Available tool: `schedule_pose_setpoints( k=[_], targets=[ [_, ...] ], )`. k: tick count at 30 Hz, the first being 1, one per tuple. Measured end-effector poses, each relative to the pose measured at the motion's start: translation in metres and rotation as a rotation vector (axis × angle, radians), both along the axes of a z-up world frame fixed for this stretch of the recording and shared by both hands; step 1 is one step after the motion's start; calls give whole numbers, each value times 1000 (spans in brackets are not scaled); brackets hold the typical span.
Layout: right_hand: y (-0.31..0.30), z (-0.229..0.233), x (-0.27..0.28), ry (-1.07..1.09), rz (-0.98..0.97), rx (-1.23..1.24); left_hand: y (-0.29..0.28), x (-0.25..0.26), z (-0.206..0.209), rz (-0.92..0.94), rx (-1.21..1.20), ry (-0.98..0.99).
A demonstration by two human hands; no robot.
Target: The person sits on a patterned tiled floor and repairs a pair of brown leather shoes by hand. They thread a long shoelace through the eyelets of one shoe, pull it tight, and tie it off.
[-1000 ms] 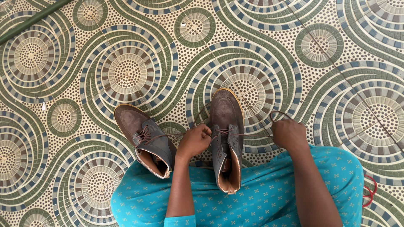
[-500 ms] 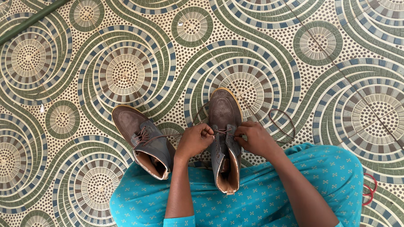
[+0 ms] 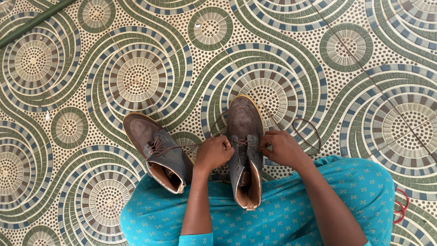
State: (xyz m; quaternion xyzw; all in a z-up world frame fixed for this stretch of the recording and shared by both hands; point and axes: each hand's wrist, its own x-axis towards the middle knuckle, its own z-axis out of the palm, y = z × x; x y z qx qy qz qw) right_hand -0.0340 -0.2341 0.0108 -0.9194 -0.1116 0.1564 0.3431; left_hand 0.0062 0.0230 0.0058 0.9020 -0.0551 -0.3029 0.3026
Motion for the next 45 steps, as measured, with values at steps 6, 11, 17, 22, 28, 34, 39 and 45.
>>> schedule_pose_setpoints(
  k=[6, 11, 17, 22, 28, 34, 39, 45],
  targets=[
    [-10, -16, -3, 258, -62, -121, 8, -1, -14, -6, -111, 35],
    [-37, -15, -3, -282, -350, -358, 14, 1, -16, 56, -149, -39],
    [-58, -2, 0, -296, -750, -326, 15, 11, -20, 307, -317, -251],
    [-75, -14, 6, -314, -1242, 396, 18, 18, -31, 683, -666, -432],
    [-110, -25, 6, -530, -1329, 919, 26, 20, -44, 713, -396, -689],
    [-146, -11, -8, -606, -1351, 1308, 33, 19, -61, 685, -313, -747],
    [-196, -19, -24, -719, -1464, 1360, 29, 13, -71, 718, -432, -655],
    [-268, -40, -59, -1088, -1436, 1152, 17, -3, -54, 498, -430, -313]
  ],
)
